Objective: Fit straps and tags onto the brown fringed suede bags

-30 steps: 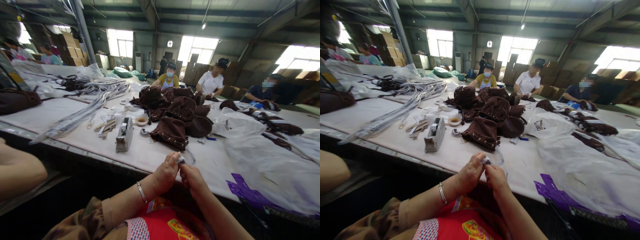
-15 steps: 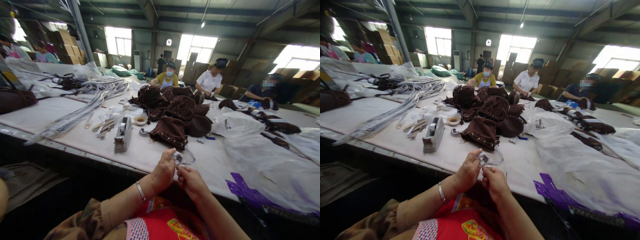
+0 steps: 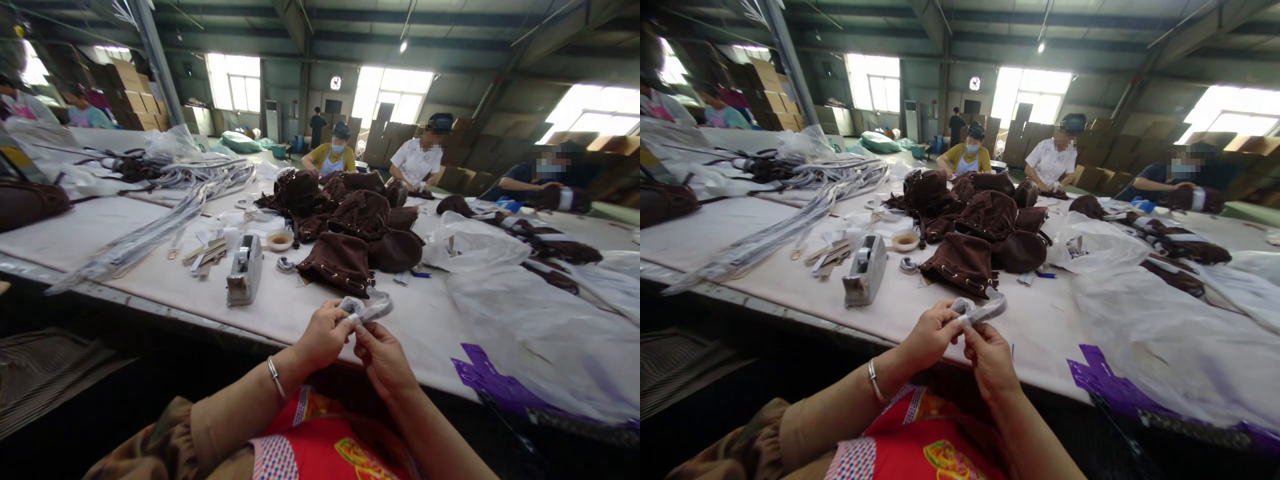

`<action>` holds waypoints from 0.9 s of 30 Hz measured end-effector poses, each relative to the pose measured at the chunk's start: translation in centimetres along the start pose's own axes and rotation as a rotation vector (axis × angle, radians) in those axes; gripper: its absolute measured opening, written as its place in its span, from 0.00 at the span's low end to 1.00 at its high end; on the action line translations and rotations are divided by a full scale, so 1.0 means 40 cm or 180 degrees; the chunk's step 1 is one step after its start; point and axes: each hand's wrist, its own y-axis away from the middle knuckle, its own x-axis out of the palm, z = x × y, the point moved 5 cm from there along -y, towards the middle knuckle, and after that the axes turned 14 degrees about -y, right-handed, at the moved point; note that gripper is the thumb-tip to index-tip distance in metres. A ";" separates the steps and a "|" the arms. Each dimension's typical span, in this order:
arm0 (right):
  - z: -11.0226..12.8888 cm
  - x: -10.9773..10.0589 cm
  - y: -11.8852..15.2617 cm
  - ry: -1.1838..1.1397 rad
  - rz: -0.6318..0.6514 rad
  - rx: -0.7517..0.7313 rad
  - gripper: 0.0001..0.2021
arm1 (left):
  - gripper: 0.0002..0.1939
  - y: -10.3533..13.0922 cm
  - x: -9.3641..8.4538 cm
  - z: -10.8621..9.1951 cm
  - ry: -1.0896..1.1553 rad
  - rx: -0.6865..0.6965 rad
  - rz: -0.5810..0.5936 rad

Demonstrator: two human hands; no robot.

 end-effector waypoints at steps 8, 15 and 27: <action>0.058 0.006 -0.011 0.0949 0.0360 -0.0301 0.15 | 0.17 -0.005 0.044 0.035 0.2124 -0.1085 0.0717; 0.109 0.028 -0.022 0.2017 0.0449 -0.0591 0.10 | 0.15 0.011 0.069 0.040 0.2198 -0.1287 0.0890; 0.108 -0.242 0.029 0.2615 -0.1003 -0.0584 0.18 | 0.06 0.020 0.038 0.091 -0.1717 0.1473 0.0032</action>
